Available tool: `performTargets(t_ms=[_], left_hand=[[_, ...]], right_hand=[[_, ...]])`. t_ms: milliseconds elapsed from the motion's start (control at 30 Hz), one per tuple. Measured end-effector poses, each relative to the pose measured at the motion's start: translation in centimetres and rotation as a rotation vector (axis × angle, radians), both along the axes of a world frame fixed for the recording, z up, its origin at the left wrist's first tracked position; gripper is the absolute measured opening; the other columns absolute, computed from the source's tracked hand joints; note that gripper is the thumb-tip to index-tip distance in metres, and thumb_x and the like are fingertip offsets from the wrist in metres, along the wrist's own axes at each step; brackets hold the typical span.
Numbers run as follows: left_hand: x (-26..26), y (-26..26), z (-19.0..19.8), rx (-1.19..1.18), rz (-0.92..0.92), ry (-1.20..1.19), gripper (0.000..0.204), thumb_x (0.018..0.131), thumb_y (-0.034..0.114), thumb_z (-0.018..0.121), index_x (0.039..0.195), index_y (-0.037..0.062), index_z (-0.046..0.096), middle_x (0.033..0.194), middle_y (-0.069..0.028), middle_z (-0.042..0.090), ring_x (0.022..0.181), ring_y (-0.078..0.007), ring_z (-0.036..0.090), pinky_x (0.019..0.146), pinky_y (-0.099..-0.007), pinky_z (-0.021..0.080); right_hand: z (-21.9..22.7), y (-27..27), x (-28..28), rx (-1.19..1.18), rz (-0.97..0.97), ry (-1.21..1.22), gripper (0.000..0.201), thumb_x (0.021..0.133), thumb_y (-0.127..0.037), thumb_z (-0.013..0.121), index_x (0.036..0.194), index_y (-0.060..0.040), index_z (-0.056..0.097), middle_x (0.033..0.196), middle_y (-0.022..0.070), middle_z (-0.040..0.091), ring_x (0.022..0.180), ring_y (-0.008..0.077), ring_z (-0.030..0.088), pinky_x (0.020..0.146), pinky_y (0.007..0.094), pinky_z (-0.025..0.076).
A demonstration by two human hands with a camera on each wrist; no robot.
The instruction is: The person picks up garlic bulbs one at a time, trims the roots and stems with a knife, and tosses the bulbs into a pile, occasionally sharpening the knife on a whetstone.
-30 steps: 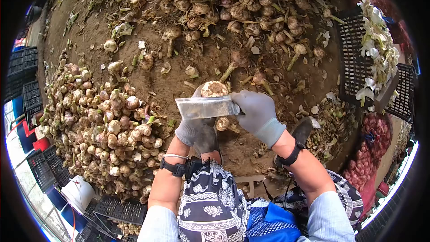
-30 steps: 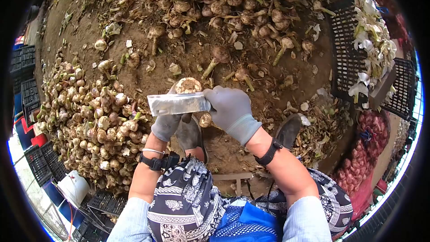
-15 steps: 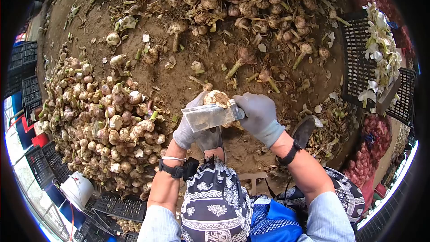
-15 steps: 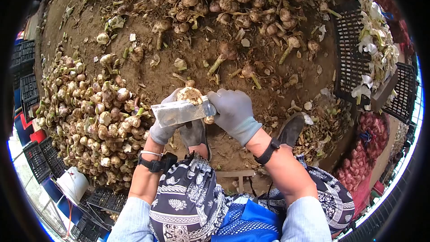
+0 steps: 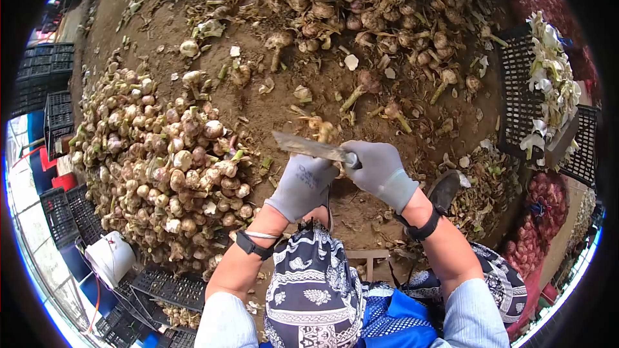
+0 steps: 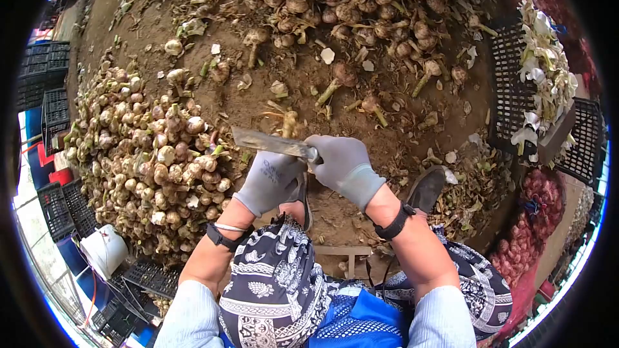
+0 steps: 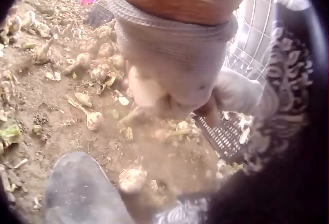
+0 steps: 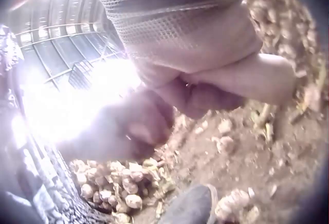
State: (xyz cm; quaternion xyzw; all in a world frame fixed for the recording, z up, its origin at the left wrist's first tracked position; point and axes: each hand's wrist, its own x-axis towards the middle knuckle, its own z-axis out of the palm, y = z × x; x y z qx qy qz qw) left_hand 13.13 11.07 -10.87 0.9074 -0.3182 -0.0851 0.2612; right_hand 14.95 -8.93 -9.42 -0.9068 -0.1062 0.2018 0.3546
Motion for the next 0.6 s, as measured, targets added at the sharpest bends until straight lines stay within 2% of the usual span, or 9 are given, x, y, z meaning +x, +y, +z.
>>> performTargets(t_ms=[67,167,233,300,367,433,467,500,600], left_hand=[[-1.1,1.0,1.8,0.137,-0.066,-0.030,0.016,0.073,0.012,0.066,0.088,0.0155,0.063,0.103,-0.0064,0.062,0.099,-0.0319,0.058,0.096,-0.0502,0.044],[-3.9,9.3,4.8,0.075,0.562,-0.250,0.022,0.077,0.007,0.066,0.099,0.0084,0.067,0.112,-0.0088,0.062,0.110,-0.0290,0.057,0.100,-0.0435,0.043],[-6.4,17.9,6.5,0.483,1.054,-0.252,0.036,0.084,0.008,0.063,0.120,0.0105,0.065,0.129,-0.0129,0.058,0.108,-0.0261,0.061,0.099,-0.0436,0.048],[-8.1,22.8,8.7,1.070,1.213,-0.285,0.043,0.085,0.012,0.066,0.128,0.0108,0.062,0.142,-0.0140,0.050,0.111,-0.0244,0.062,0.093,-0.0411,0.053],[-7.7,23.5,7.2,0.957,1.232,-0.327,0.045,0.086,0.014,0.069,0.130,0.0116,0.062,0.146,-0.0145,0.046,0.116,-0.0274,0.060,0.093,-0.0396,0.054],[-3.4,18.3,5.2,0.277,1.097,-0.220,0.049,0.088,0.019,0.069,0.131,0.0003,0.057,0.145,-0.0181,0.047,0.118,-0.0282,0.058,0.095,-0.0374,0.053],[-0.6,15.2,4.3,0.167,0.994,-0.151,0.050,0.091,0.019,0.067,0.133,-0.0057,0.054,0.140,-0.0197,0.050,0.116,-0.0258,0.059,0.088,-0.0333,0.055],[2.5,11.7,4.1,-0.070,1.046,0.174,0.054,0.092,0.021,0.066,0.137,-0.0039,0.052,0.136,-0.0195,0.055,0.116,-0.0248,0.060,0.090,-0.0333,0.053],[11.2,6.3,-2.8,-0.169,0.921,-0.003,0.054,0.090,0.026,0.065,0.136,0.0008,0.052,0.131,-0.0250,0.057,0.117,-0.0409,0.058,0.101,-0.0426,0.045]], right_hand=[[-2.3,-0.6,-0.7,-0.148,-0.087,0.076,0.019,0.084,-0.016,0.063,0.102,-0.0141,0.070,0.088,0.0190,0.069,0.083,0.0390,0.066,0.071,0.0451,0.053],[-6.8,-3.1,-2.2,-0.254,-0.287,-0.006,0.014,0.086,-0.020,0.069,0.097,-0.0119,0.070,0.084,0.0158,0.071,0.075,0.0307,0.069,0.069,0.0402,0.054],[-6.3,-4.3,-3.9,0.181,-0.572,0.123,0.016,0.083,-0.017,0.074,0.096,-0.0071,0.071,0.077,0.0115,0.070,0.070,0.0183,0.067,0.067,0.0325,0.052],[-6.0,-3.8,-4.5,0.230,-0.626,0.102,0.019,0.080,-0.013,0.079,0.094,-0.0021,0.071,0.074,0.0053,0.069,0.069,0.0097,0.061,0.066,0.0275,0.049],[-7.3,-2.8,-4.6,0.337,-0.727,0.162,0.019,0.080,-0.013,0.078,0.093,-0.0011,0.071,0.076,0.0025,0.069,0.070,0.0092,0.061,0.066,0.0276,0.049],[-6.8,-2.1,-4.2,0.354,-0.713,0.213,0.020,0.080,-0.013,0.079,0.094,-0.0008,0.070,0.076,0.0003,0.068,0.071,0.0078,0.058,0.066,0.0271,0.048],[-6.5,-1.9,-4.0,0.379,-0.664,0.229,0.021,0.080,-0.013,0.078,0.096,-0.0008,0.070,0.076,0.0000,0.067,0.071,0.0075,0.057,0.066,0.0269,0.048],[-6.3,-2.1,-3.8,0.403,-0.616,0.246,0.022,0.081,-0.013,0.078,0.097,-0.0008,0.070,0.077,-0.0003,0.066,0.071,0.0073,0.056,0.066,0.0268,0.048],[-6.3,-3.9,-3.5,0.357,-0.632,0.320,0.022,0.081,-0.013,0.077,0.098,-0.0002,0.069,0.076,-0.0008,0.065,0.070,0.0072,0.055,0.065,0.0270,0.047]])
